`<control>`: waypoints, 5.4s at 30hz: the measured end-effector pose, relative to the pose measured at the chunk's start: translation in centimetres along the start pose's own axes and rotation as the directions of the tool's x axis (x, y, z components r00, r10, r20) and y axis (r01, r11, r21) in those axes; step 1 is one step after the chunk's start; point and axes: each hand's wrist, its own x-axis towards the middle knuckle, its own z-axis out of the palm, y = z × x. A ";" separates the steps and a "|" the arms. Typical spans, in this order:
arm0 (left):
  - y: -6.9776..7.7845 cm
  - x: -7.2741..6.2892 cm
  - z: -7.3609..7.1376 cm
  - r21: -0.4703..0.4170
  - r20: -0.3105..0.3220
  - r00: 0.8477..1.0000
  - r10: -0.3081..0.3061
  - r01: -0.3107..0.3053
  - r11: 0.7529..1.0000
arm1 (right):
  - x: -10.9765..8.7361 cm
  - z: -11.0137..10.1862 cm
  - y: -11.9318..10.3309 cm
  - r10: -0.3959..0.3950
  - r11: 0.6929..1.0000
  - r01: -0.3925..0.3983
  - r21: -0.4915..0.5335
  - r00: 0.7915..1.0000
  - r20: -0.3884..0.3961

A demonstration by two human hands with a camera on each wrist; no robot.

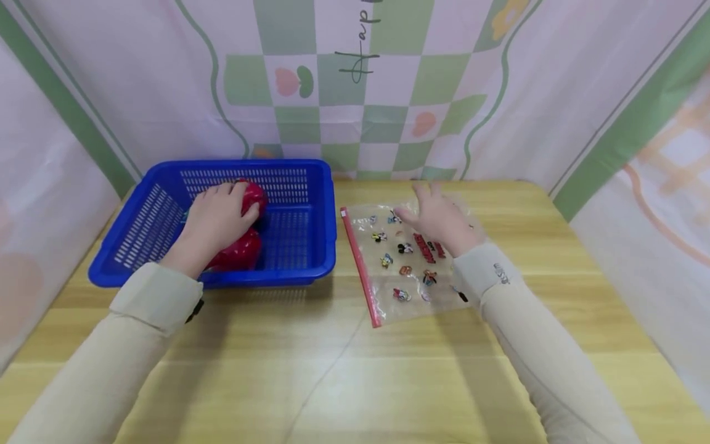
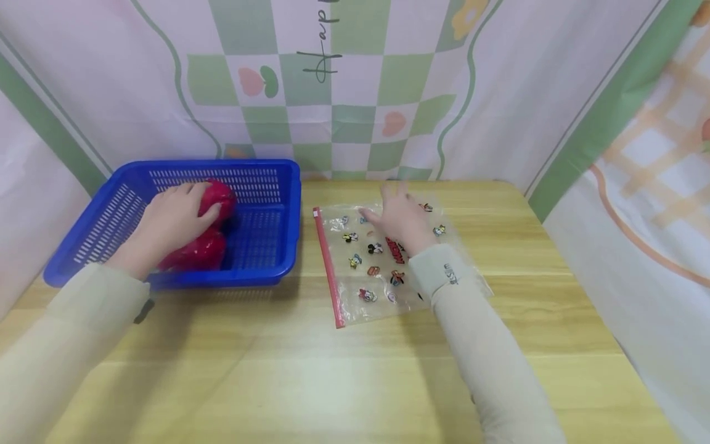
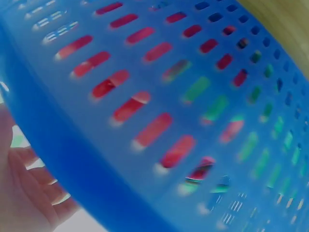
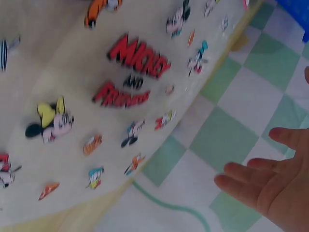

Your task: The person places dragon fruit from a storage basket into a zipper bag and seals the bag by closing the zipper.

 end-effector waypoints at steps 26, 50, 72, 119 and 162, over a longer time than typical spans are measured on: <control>-1.9 -1.3 1.2 0.068 -0.012 0.975 0.223 -0.222 0.973 | -1.9 6.9 -5.1 -0.195 0.973 0.212 -0.093 0.966 0.170; -3.8 -2.5 2.2 0.008 0.114 0.979 0.167 -0.169 0.986 | -2.0 8.2 -5.0 -0.169 0.972 0.198 -0.125 0.963 0.208; -3.5 -2.4 2.3 -0.004 0.120 0.977 0.179 -0.180 0.984 | -1.9 7.8 -4.3 -0.191 0.974 0.207 -0.093 0.969 0.156; -6.6 -3.1 2.0 -0.092 0.294 0.954 0.052 -0.026 0.995 | -2.9 7.4 -3.5 -0.249 0.969 0.249 -0.011 0.968 -0.018; -6.0 -1.7 2.5 -0.240 0.299 0.939 0.169 -0.098 0.966 | -5.3 6.0 -3.9 -0.193 0.969 0.196 0.153 0.981 -0.033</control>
